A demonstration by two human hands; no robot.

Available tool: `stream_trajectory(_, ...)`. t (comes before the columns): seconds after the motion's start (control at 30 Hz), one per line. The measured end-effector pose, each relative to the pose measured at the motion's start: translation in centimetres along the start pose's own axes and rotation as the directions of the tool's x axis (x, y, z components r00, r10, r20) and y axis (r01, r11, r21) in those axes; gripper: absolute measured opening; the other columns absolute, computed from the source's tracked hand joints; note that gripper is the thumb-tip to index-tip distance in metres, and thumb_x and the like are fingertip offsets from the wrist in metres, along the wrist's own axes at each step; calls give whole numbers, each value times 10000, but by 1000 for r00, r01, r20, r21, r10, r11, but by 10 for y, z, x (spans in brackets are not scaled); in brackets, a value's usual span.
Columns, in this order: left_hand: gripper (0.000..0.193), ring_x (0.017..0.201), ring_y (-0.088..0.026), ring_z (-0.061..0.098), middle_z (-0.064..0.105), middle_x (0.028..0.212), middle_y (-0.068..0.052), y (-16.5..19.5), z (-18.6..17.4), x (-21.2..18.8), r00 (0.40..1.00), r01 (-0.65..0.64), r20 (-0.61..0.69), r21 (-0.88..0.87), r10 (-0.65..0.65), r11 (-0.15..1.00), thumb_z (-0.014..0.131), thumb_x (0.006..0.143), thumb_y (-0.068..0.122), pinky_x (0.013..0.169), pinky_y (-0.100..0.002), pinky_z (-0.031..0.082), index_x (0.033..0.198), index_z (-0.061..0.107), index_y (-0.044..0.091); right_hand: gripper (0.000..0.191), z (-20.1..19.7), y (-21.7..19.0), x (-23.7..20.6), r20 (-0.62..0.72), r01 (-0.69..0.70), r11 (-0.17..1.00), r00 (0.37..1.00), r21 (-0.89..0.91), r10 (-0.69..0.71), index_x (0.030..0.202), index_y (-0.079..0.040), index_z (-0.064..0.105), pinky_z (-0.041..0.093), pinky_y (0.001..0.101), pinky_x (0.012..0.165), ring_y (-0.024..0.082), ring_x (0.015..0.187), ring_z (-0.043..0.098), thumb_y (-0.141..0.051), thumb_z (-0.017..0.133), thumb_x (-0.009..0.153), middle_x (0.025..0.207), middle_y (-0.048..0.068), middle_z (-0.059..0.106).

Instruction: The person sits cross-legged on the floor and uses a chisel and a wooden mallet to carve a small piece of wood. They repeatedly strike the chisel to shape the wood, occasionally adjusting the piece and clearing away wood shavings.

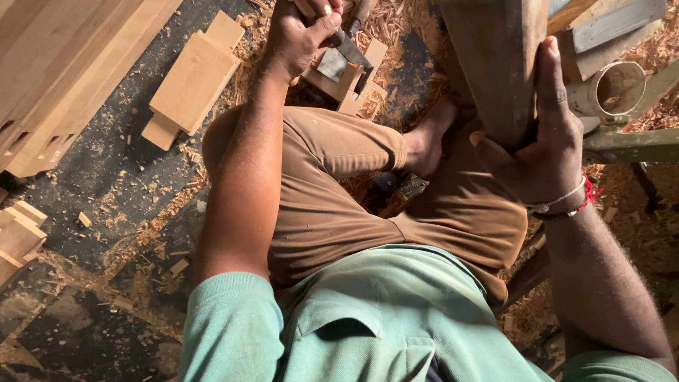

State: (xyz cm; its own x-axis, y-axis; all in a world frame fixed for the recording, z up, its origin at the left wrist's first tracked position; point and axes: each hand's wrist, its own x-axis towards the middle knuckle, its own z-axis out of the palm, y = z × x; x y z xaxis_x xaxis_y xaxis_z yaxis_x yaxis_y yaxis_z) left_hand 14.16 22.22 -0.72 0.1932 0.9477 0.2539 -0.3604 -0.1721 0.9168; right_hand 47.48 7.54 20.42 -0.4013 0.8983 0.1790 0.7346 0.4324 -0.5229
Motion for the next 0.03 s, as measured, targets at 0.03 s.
stream_trajectory(0.03,175,964,-178,694,700,1035,-40,0,0,0,1000,-1,4,4,1,1000,750,994,-19,898,-346,607,931,612,68,1029,-1,-6,-11,0,0,1000,1000,0,0,1668,-8,165,455,359,1262,301,1572,459,-121,858,916,1706,244,335)
